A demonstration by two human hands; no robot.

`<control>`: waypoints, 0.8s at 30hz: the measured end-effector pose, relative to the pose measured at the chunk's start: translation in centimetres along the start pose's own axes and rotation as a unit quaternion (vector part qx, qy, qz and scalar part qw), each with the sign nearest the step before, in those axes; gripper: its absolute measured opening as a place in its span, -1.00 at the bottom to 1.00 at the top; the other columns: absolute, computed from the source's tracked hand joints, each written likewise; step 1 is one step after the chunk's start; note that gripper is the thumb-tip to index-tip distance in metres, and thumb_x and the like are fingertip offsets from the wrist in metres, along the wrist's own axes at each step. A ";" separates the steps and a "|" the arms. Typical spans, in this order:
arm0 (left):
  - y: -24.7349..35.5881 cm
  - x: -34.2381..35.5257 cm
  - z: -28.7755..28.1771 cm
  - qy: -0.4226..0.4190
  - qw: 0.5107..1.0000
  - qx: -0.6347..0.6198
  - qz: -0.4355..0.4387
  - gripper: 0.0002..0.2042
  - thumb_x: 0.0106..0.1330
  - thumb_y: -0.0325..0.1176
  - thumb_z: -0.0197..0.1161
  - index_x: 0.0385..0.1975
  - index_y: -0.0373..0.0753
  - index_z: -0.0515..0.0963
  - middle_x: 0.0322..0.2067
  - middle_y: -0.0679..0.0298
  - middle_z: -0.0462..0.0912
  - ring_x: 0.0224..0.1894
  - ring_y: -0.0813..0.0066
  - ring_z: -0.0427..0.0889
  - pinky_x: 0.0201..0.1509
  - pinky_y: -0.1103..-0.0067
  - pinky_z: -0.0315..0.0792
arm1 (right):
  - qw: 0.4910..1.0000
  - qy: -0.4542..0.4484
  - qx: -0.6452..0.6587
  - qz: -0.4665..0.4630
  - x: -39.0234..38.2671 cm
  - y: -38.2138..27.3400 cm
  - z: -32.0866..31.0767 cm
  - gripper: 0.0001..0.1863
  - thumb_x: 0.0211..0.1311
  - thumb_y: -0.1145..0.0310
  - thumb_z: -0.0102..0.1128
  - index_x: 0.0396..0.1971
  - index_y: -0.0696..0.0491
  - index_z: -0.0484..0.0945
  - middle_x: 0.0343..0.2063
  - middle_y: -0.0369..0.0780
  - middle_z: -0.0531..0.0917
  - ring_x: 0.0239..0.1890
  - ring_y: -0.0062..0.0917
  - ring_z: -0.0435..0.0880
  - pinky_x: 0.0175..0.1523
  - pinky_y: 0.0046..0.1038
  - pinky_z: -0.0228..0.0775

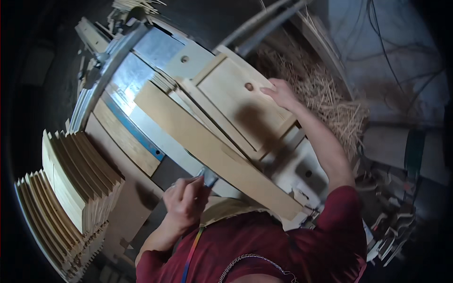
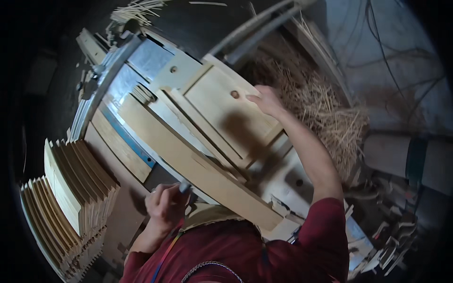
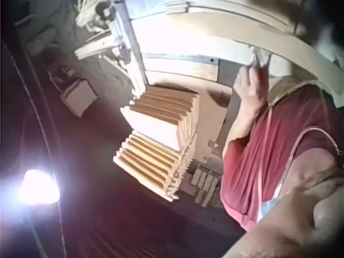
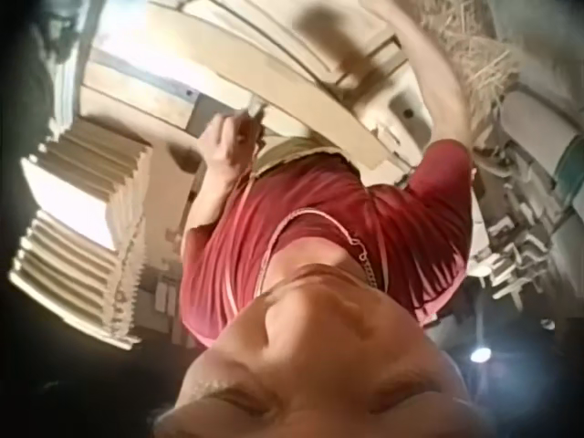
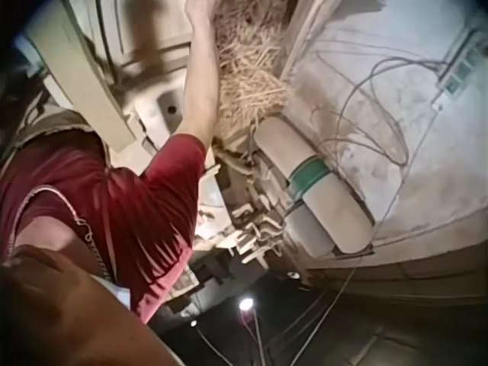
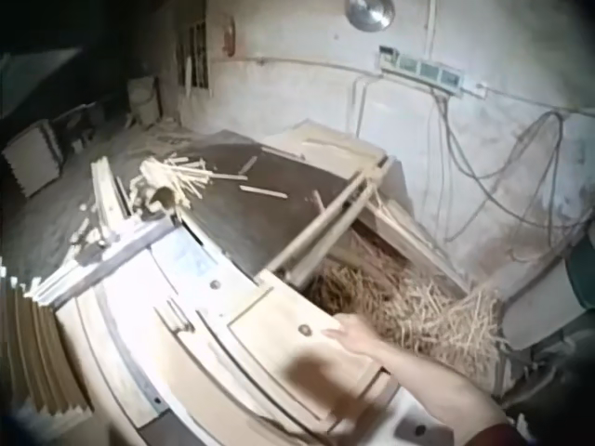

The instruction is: Operating a woodworking machine to process wood panels by loading them into a jig and moving them through a cutter.

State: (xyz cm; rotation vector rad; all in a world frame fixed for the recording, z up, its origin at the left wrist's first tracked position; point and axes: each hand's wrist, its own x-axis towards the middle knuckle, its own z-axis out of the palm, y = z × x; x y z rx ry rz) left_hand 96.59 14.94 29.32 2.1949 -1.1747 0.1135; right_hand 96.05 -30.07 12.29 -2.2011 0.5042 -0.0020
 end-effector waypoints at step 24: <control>-7.5 -4.1 8.5 -0.301 0.925 -0.082 -0.217 -0.38 0.31 0.12 0.50 -0.28 -0.51 0.61 -0.42 -0.32 0.69 -0.22 -0.35 0.75 -0.15 0.12 0.60 | 0.964 0.115 -0.217 0.096 -25.5 -17.7 -9.2 -0.42 0.48 0.12 0.31 0.35 0.11 0.52 0.20 0.06 0.68 0.24 -0.02 0.68 0.33 -0.14 0.50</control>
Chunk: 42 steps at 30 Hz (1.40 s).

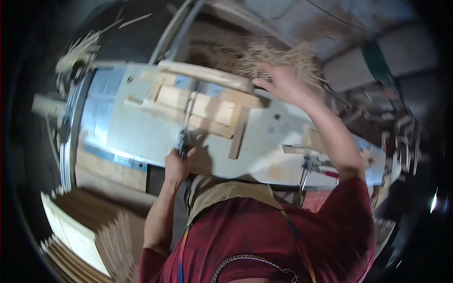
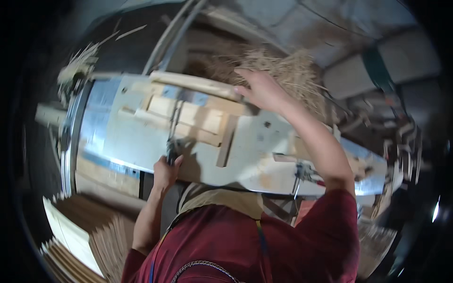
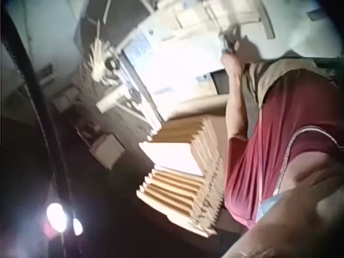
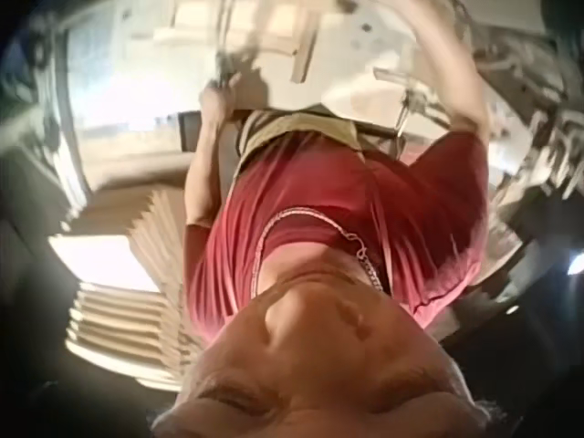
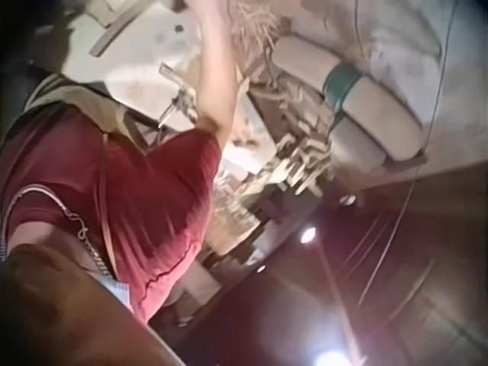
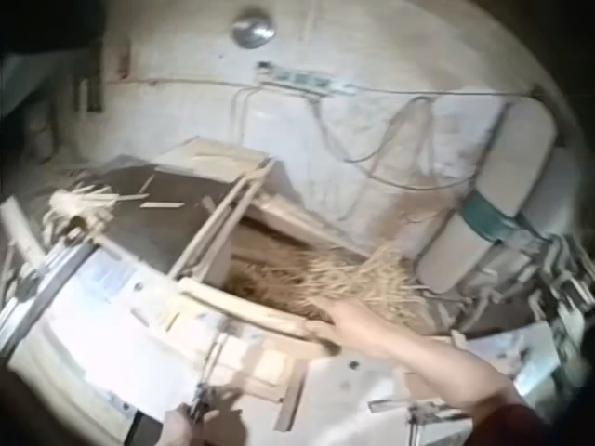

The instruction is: Operating a woodworking machine to process wood panels by loading them into a jig and moving them through a cutter.

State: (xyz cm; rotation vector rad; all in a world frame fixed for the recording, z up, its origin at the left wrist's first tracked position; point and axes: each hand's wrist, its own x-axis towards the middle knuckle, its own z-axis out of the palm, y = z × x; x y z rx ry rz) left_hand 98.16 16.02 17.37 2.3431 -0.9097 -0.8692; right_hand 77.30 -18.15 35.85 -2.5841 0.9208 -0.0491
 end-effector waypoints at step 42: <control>40.2 5.9 -7.3 -0.259 0.839 -0.362 0.315 -0.58 0.51 -0.47 0.28 0.30 -0.48 0.46 0.10 -0.04 0.72 0.06 0.19 0.79 0.13 0.36 0.74 | 0.805 0.448 -0.082 0.380 -44.3 -1.7 6.2 -0.44 0.20 0.18 0.54 0.09 0.20 0.63 -0.12 0.00 0.67 -0.15 -0.10 0.68 -0.05 -0.15 0.58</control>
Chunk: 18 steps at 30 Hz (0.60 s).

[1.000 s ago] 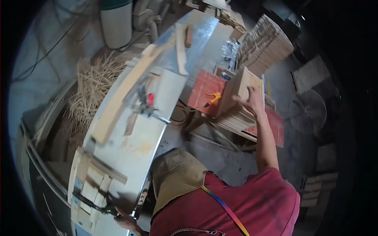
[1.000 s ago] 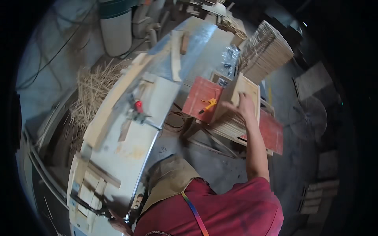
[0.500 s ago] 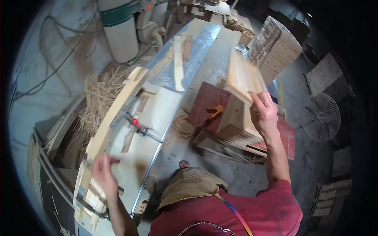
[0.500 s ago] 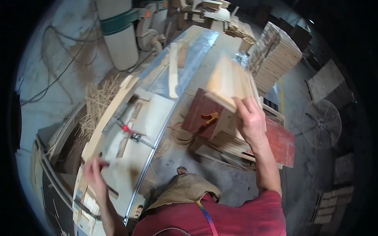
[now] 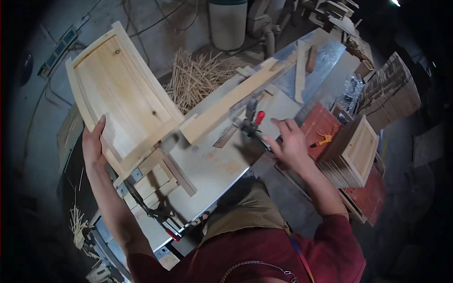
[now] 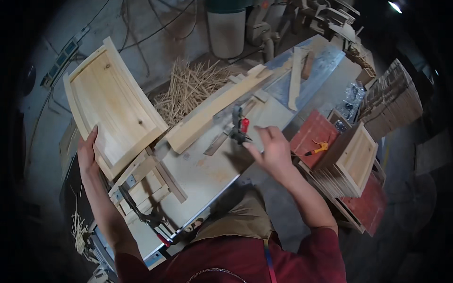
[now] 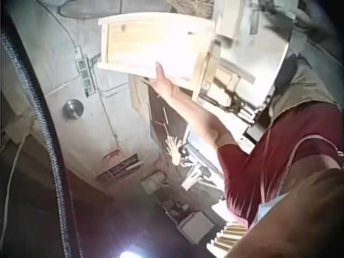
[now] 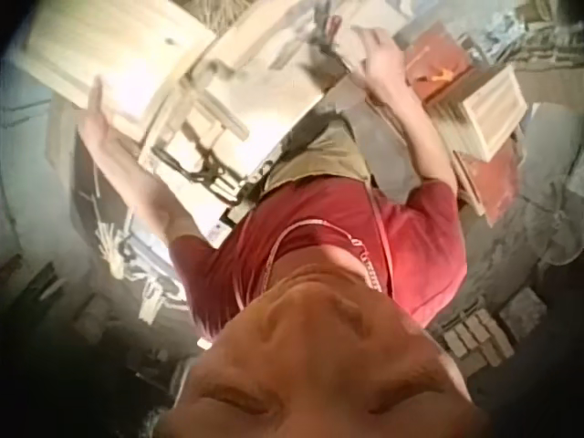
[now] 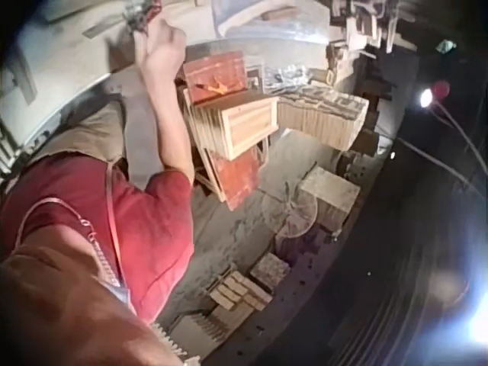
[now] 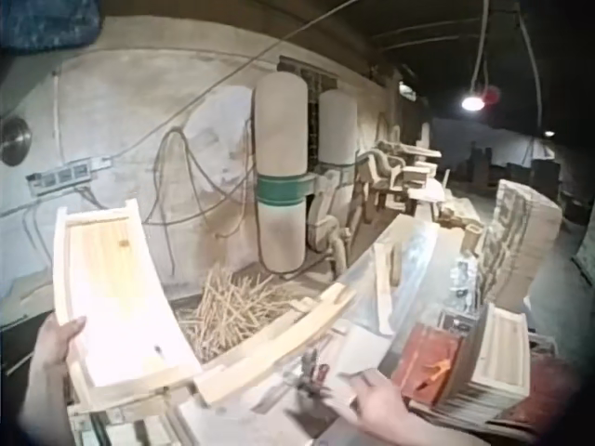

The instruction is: Operating a woodworking machine to process wood panels by loading them into a jig and moving them through a cutter.

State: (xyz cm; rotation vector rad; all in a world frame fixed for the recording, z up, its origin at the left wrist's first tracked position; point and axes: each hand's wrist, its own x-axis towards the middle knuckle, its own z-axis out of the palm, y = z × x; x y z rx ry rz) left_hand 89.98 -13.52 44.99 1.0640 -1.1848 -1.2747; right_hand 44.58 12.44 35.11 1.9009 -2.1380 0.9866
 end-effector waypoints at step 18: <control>-30.5 19.1 20.7 -0.316 0.773 0.549 -0.042 -0.53 0.26 0.09 0.53 -0.22 -0.27 0.76 -0.32 -0.01 0.78 -0.21 0.08 0.80 -0.06 0.17 0.61 | 0.962 -0.245 0.120 0.027 9.4 7.2 5.3 -0.73 0.32 0.25 0.27 -0.44 0.14 0.52 -0.61 -0.08 0.60 -0.58 -0.11 0.65 -0.44 -0.14 0.51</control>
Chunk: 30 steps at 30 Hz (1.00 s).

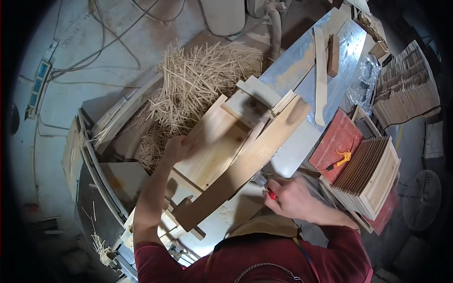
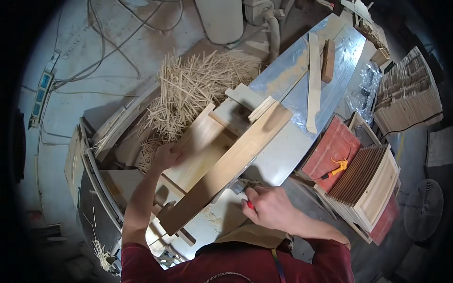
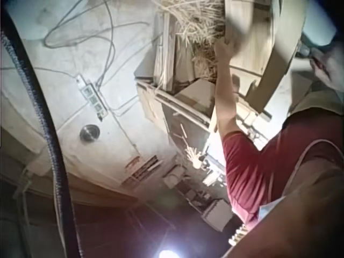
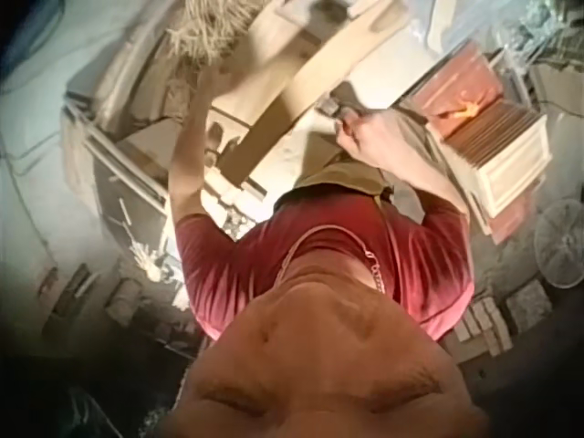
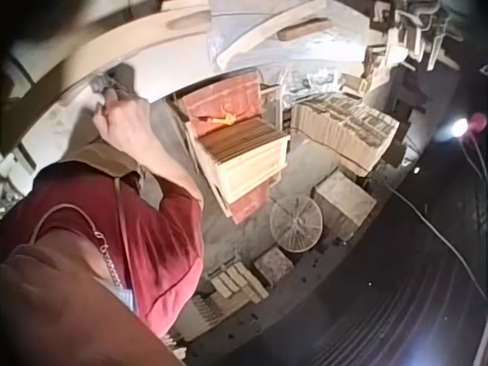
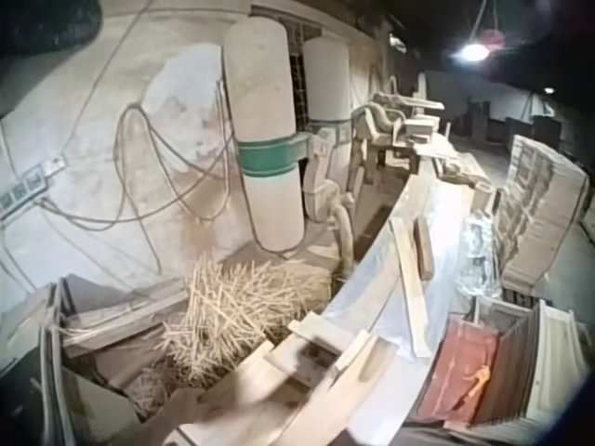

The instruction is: Operating a woodworking machine to process wood panels by loading them into a jig and moving them through a cutter.

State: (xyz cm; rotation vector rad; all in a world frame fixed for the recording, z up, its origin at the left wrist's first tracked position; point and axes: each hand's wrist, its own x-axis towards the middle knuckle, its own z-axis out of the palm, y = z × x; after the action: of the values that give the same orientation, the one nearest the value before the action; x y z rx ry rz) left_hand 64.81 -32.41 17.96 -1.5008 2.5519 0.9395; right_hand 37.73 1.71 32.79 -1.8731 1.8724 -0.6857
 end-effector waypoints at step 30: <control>6.0 3.7 2.5 0.011 0.992 -0.103 -0.065 -0.20 0.53 0.34 0.02 0.23 -0.45 0.56 0.22 -0.29 0.60 0.25 -0.22 0.62 0.36 0.18 0.47 | 0.978 0.110 0.076 0.161 -3.9 6.6 13.6 -0.26 0.28 0.00 0.45 0.12 0.35 0.42 0.01 0.18 0.54 0.12 0.09 0.53 0.29 -0.07 0.38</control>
State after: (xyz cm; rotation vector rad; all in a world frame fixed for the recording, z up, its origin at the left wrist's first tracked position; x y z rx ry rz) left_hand 57.33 -31.97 17.65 -1.7143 2.3985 1.2058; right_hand 40.63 4.65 17.73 -1.4018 2.1286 -0.9228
